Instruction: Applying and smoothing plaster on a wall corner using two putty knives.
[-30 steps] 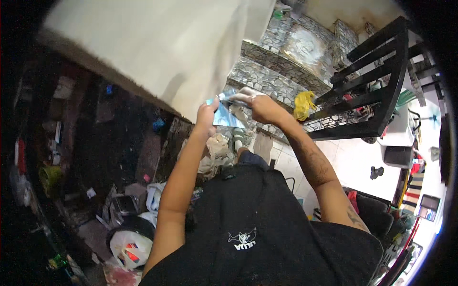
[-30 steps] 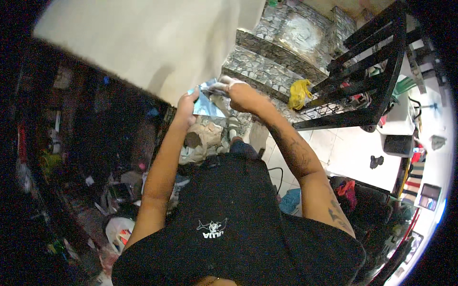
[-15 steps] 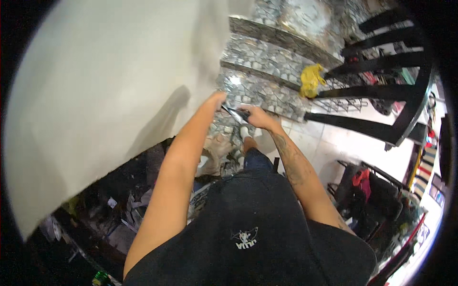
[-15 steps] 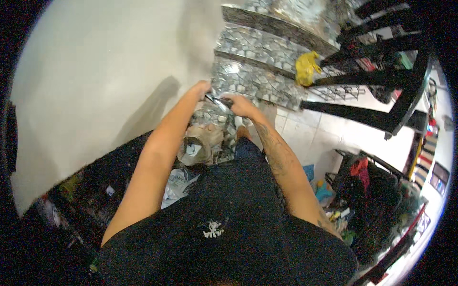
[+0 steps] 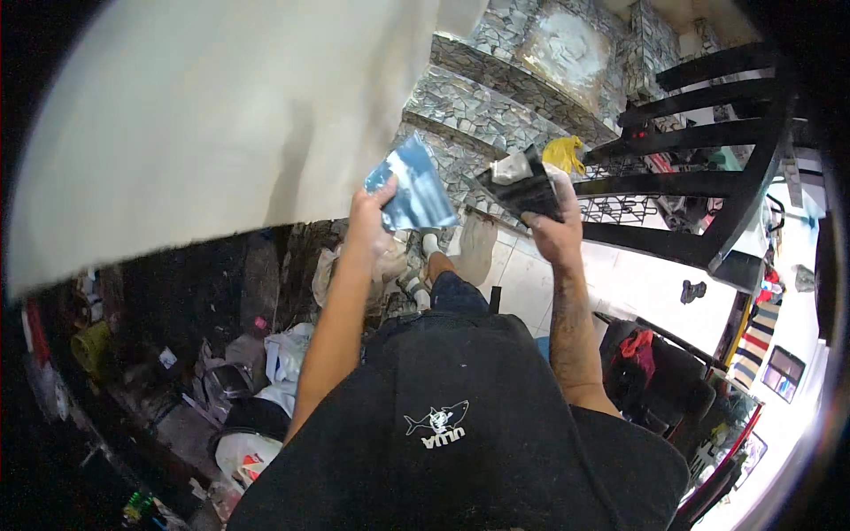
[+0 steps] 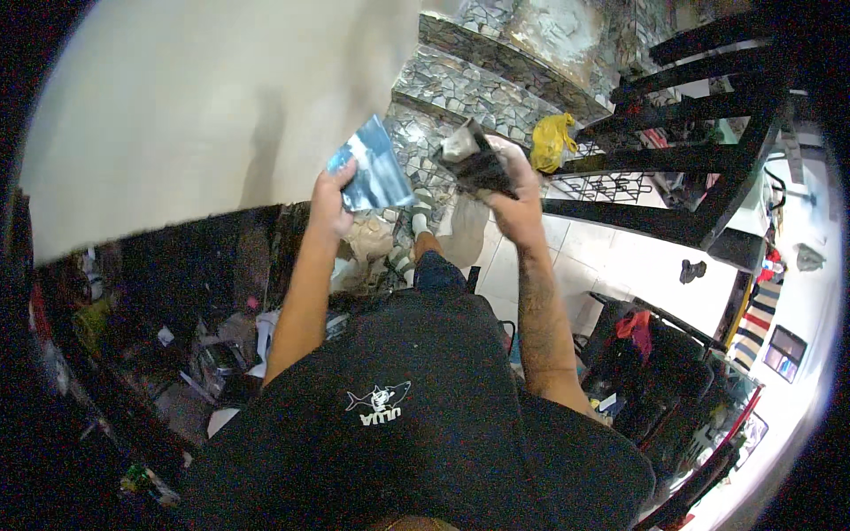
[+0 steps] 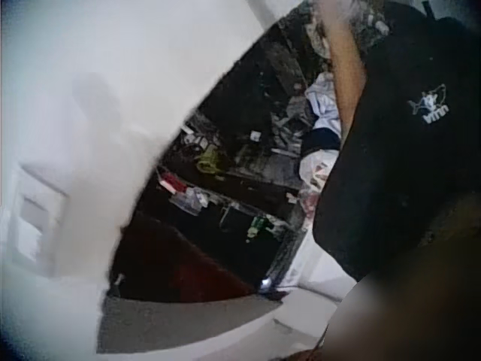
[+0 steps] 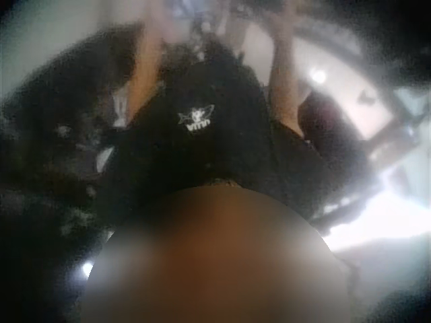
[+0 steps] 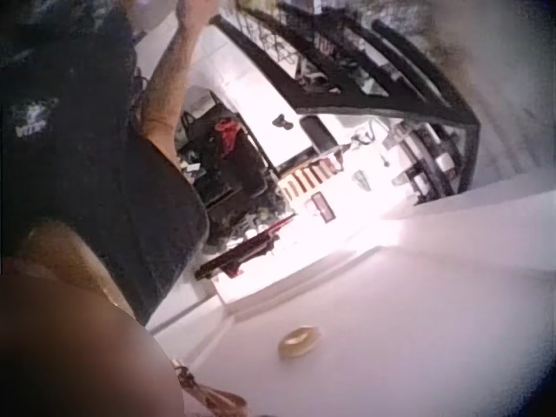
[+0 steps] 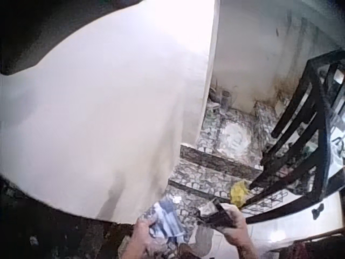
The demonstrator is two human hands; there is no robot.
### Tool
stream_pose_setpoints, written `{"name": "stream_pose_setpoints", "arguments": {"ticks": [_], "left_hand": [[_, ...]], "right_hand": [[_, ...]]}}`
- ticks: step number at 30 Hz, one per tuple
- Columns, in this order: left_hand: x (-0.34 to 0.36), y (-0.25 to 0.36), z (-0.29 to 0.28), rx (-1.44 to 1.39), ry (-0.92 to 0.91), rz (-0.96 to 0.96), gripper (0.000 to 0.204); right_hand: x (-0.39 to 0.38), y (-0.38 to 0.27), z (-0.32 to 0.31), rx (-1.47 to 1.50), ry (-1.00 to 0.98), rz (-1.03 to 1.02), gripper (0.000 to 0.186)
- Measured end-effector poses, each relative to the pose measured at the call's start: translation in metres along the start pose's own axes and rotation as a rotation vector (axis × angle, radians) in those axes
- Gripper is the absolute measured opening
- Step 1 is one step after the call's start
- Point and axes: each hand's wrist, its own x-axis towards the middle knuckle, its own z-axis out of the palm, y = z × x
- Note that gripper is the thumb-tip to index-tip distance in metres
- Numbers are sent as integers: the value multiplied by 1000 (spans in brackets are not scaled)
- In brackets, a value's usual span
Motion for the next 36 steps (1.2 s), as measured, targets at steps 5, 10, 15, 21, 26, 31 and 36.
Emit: {"name": "stream_pose_setpoints", "arguments": {"ticks": [5,10,15,21,26,31,36], "left_hand": [[-75,-2,38,-190,56,204,15],[-110,-3,26,-224,72,199,16],[-120,-6,18,-157,45,272,14],[-60,-10,-5,19,78,198,12],[6,-16,-19,520,213,130,11],[60,-16,-15,744,333,-230,9],[96,-37,-70,653,358,-92,10]], "right_hand": [[-26,1,59,-662,-371,-444,57],[-41,20,44,-1008,-396,-463,54],[-23,46,6,-687,-372,-226,71],[2,12,69,-993,-597,-240,65],[31,69,40,-1316,-682,-139,58],[30,92,20,-1157,-654,-2,55],[36,49,31,-898,-869,269,53]]}}
